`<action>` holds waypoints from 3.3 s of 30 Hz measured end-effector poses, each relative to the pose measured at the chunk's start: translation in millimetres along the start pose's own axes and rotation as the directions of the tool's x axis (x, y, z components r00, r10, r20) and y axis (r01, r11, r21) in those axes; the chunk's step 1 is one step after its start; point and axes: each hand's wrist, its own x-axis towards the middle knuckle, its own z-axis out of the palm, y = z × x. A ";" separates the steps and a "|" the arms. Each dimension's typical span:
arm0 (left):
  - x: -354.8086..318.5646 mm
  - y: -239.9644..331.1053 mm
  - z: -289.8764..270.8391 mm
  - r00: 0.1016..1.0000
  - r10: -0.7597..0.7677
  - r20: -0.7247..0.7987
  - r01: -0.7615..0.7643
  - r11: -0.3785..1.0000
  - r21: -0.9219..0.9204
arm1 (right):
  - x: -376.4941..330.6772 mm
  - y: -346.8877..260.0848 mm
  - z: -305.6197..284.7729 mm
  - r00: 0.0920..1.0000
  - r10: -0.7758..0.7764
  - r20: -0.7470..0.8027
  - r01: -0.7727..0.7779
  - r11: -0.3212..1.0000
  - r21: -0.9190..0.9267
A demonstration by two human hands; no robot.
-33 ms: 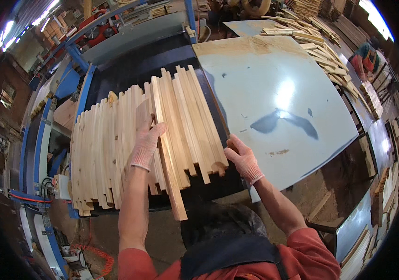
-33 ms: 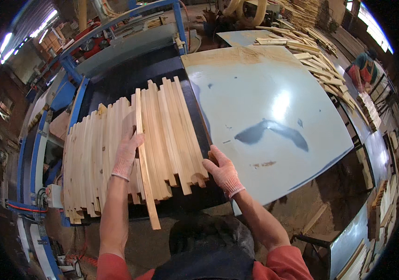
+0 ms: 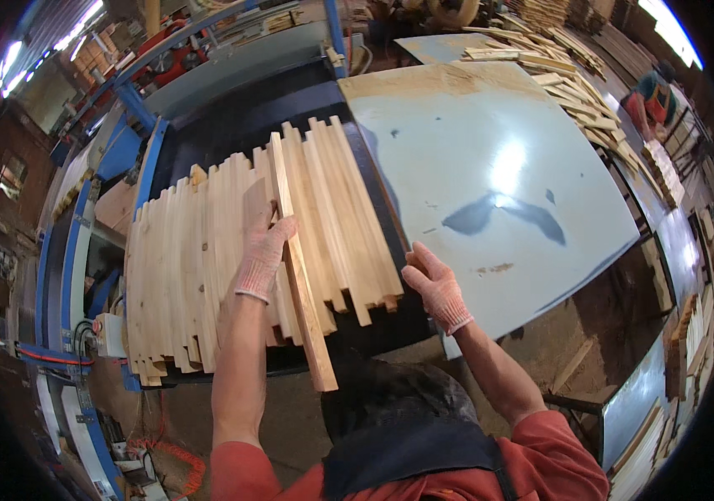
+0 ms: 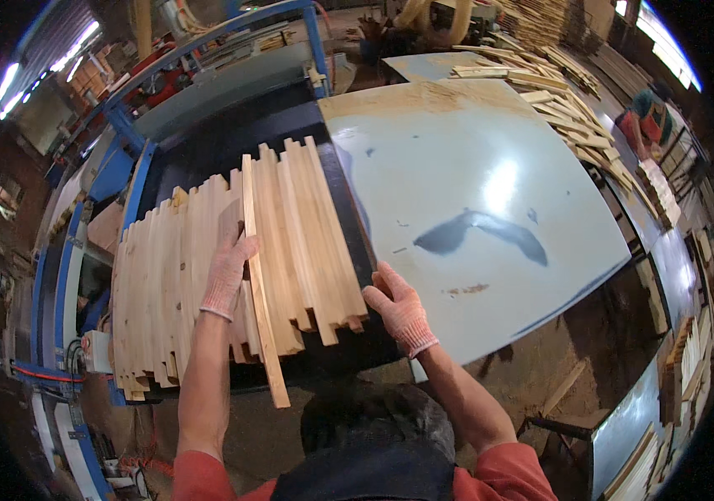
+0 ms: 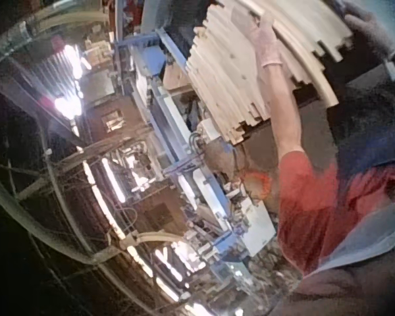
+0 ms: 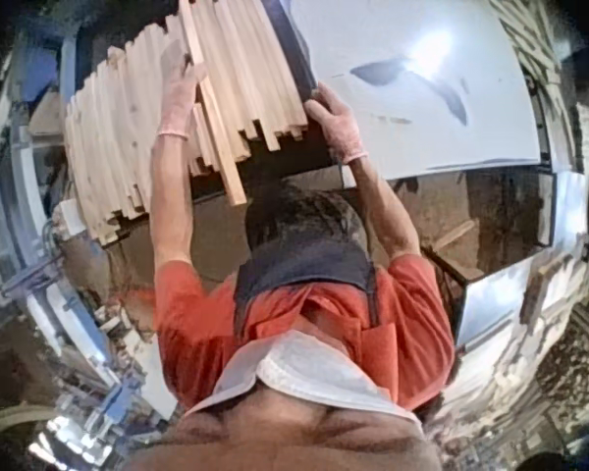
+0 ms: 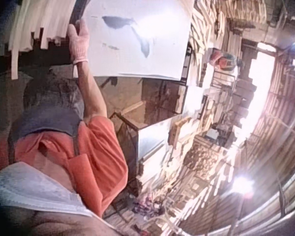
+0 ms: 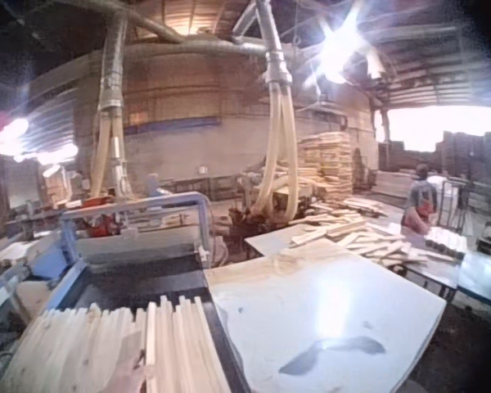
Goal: The person picks up stacks of light-colored wooden planks from a metal table and places them onto a conveyor belt. The person repeats this process, moving multiple stacks of wood from the table to the conveyor belt throughout the video.
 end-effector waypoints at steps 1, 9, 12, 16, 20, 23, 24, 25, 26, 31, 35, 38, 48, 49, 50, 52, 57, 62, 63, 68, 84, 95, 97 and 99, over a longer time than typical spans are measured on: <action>-2.4 2.8 17.9 0.999 0.018 -0.046 -0.018 1.000 0.019 | -17.8 2.3 -12.1 0.999 0.046 -0.017 -0.044 0.995 0.084; -64.9 34.1 223.5 0.941 0.247 0.231 -0.235 0.969 -0.078 | -168.6 7.2 -128.4 1.000 0.024 -0.008 -0.023 0.989 0.147; -135.9 38.9 327.4 0.894 0.287 0.344 -0.308 0.951 0.009 | -226.1 3.6 -167.2 0.998 -0.046 -0.045 0.041 0.994 -0.102; -242.8 15.3 439.2 0.633 0.439 0.638 -0.478 0.870 -0.124 | -279.4 17.0 -211.3 0.884 -0.083 -0.460 0.029 0.992 -0.122; -307.8 -20.5 523.3 0.424 0.249 0.871 -0.255 0.956 -0.149 | -361.4 70.4 -294.2 0.573 0.157 -0.804 -0.055 0.987 0.153; -306.3 -68.9 562.9 0.208 -0.106 0.972 -0.066 0.990 0.122 | -428.3 123.5 -332.7 0.280 0.225 -0.933 -0.018 0.973 0.229; -312.3 -98.5 569.8 0.245 -0.189 0.951 -0.030 0.979 0.202 | -456.1 142.7 -343.5 0.201 0.269 -0.942 -0.005 0.962 0.274; -304.2 -125.3 569.8 0.205 -0.262 0.943 -0.033 0.961 0.274 | -479.5 162.2 -348.0 0.076 0.230 -0.970 -0.052 0.973 0.227; -292.7 -156.0 568.4 0.184 -0.420 0.889 0.095 0.907 0.409 | -503.4 183.4 -352.7 -0.031 0.234 -0.972 -0.124 0.964 0.236; -207.8 -317.0 547.7 0.336 -0.812 0.477 0.228 0.562 0.795 | -608.0 276.5 -329.4 -0.575 0.236 -0.783 0.026 0.962 0.271; -149.5 -368.3 537.9 0.297 -0.881 0.369 -0.154 0.337 0.929 | -675.1 313.2 -268.2 -0.781 0.443 -0.440 0.012 0.715 0.699; -143.9 -366.8 571.6 0.242 -0.920 0.307 -0.096 0.292 0.952 | -694.5 331.2 -224.1 -0.893 0.399 -0.209 0.064 0.570 0.819; -224.2 -317.3 813.3 0.207 -0.867 0.453 -0.179 0.422 0.889 | -720.0 402.0 -181.9 -0.637 0.758 0.141 0.518 0.286 0.806; -243.0 -316.2 826.8 0.227 -0.812 0.538 -0.196 0.502 0.842 | -733.1 413.7 -196.2 -0.626 0.744 0.233 0.523 0.179 0.833; -260.9 -315.2 840.5 0.338 -0.742 0.579 -0.221 0.536 0.815 | -739.1 421.4 -201.8 -0.650 0.734 0.197 0.495 0.212 0.842; -296.9 -304.4 858.7 0.309 -0.772 0.555 -0.254 0.496 0.831 | -765.6 442.4 -224.3 -0.685 0.718 0.127 0.403 0.228 0.886; -395.1 -266.3 871.1 0.108 -0.890 0.443 -0.371 0.377 0.849 | -841.2 495.3 -286.4 -0.586 0.797 0.149 0.411 0.134 0.902; -459.0 -234.8 874.4 0.033 -0.948 0.318 -0.506 0.259 0.823 | -888.5 555.0 -321.7 -0.601 0.772 0.204 0.467 0.133 0.874; -461.2 -222.7 867.6 0.126 -0.920 0.370 -0.563 0.241 0.790 | -891.7 568.3 -326.0 -0.603 0.768 0.214 0.493 0.149 0.857; -497.8 -217.8 890.9 0.243 -0.914 0.324 -0.571 0.136 0.810 | -879.5 620.2 -339.1 -0.595 0.796 -0.107 0.341 0.371 0.864; -573.7 -265.6 977.2 -0.344 -0.743 0.574 -0.857 0.499 0.132 | -903.5 537.8 -362.8 -0.411 0.910 -0.058 0.289 0.190 0.938; -631.0 -231.3 1087.6 -0.171 -0.864 0.473 -0.284 0.503 0.816 | -887.5 430.0 -434.5 -0.567 0.792 -0.227 0.064 0.317 0.946; -625.0 -255.4 1120.2 -0.201 -0.824 0.529 -0.297 0.566 0.769 | -888.6 409.8 -465.5 -0.609 0.735 -0.299 0.052 0.413 0.909; -626.4 -273.4 1143.2 -0.075 -0.808 0.584 -0.214 0.585 0.782 | -885.5 395.0 -499.9 -0.619 0.691 -0.373 0.019 0.489 0.872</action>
